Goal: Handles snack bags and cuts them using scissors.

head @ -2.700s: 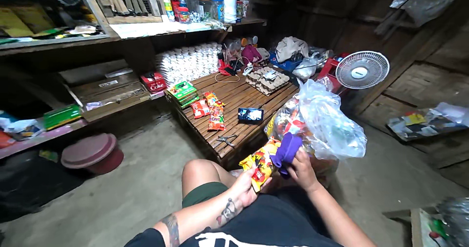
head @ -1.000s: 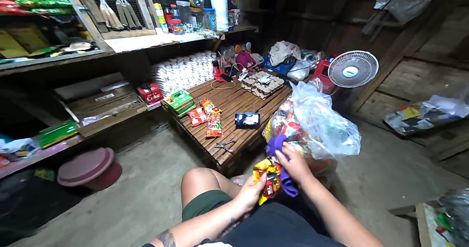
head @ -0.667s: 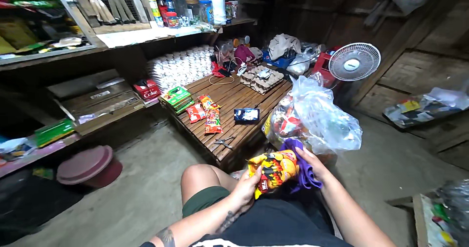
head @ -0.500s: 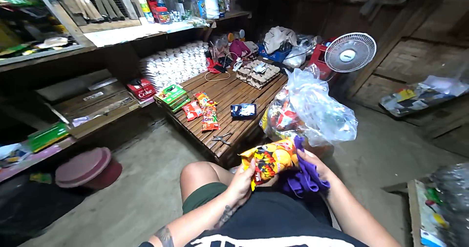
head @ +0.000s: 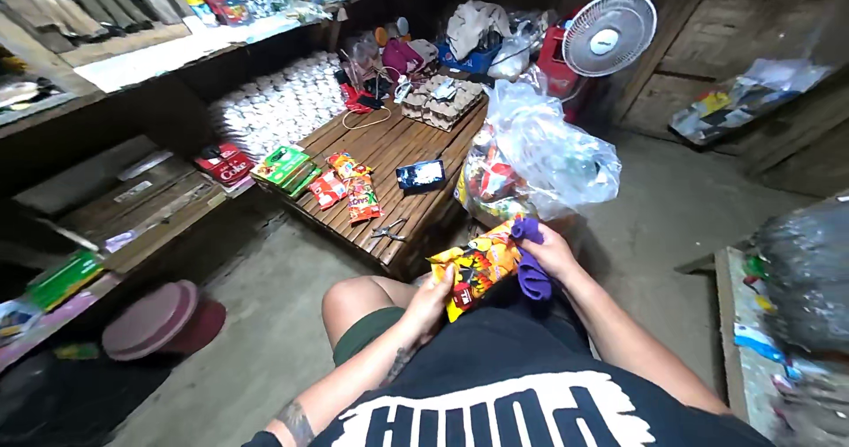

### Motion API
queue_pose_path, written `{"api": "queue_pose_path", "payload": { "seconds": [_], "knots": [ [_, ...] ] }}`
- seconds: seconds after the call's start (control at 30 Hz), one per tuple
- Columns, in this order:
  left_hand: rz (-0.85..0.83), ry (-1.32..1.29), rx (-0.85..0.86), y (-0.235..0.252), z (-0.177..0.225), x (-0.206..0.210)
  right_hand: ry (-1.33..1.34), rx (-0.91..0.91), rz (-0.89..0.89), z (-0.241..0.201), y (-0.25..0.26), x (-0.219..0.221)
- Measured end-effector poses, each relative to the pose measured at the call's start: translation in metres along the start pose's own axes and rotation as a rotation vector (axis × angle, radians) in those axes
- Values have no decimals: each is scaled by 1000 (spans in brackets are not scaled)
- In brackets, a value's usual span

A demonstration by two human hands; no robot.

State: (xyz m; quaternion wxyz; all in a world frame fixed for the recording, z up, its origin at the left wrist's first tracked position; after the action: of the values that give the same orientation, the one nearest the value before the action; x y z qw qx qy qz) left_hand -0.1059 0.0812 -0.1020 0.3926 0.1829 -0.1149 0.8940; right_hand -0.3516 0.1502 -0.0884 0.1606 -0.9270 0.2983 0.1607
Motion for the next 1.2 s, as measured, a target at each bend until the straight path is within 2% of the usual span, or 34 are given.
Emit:
{"api": "queue_pose_path", "payload": {
  "seconds": [0.07,0.17,0.27,0.33,0.43,0.53,0.73,0.8,0.93,1.0,1.1,1.2],
  "knots": [
    [8,35,22,1,-1,-1,-51,2,14,-1,1,-3],
    [79,28,67,2,1,-11,246,40,-96,-4,-5,-3],
    [156,-4,12,4,-4,-20,554,26,-288,-14,-25,-2],
    [175,-61,-37,5,-8,-21,647,16,-357,-14,-32,0],
    [179,-163,-47,5,-9,-19,673,26,-365,-5,-31,3],
    [140,-131,-9,4,-6,-18,558,20,-355,2,-24,3],
    [96,188,182,1,4,-14,73,-31,-213,7,-10,-9],
    [48,273,339,0,10,-13,-10,-54,-159,6,-6,-14],
    [-183,576,748,-6,23,-10,-62,-91,71,8,4,-44],
    [-260,770,810,-11,24,-6,-45,-131,123,-2,-1,-56],
    [-392,906,776,-16,18,5,-152,-244,68,-32,-24,-44],
    [-494,1069,802,-20,22,19,-388,-434,-241,-61,-56,17]
  ]
}}
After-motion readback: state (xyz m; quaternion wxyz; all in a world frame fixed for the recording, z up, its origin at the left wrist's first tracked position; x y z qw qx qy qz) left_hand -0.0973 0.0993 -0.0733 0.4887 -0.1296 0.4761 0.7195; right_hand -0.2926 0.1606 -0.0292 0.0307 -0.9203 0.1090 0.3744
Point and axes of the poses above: each hand's wrist, its own y-axis towards the middle knuckle, its own x-axis out of the palm, z = x × y, the point moved 7 cm from there along y, towards the middle knuckle, and after that the axes turned 9 degrees about x, right-handed, at the moved point
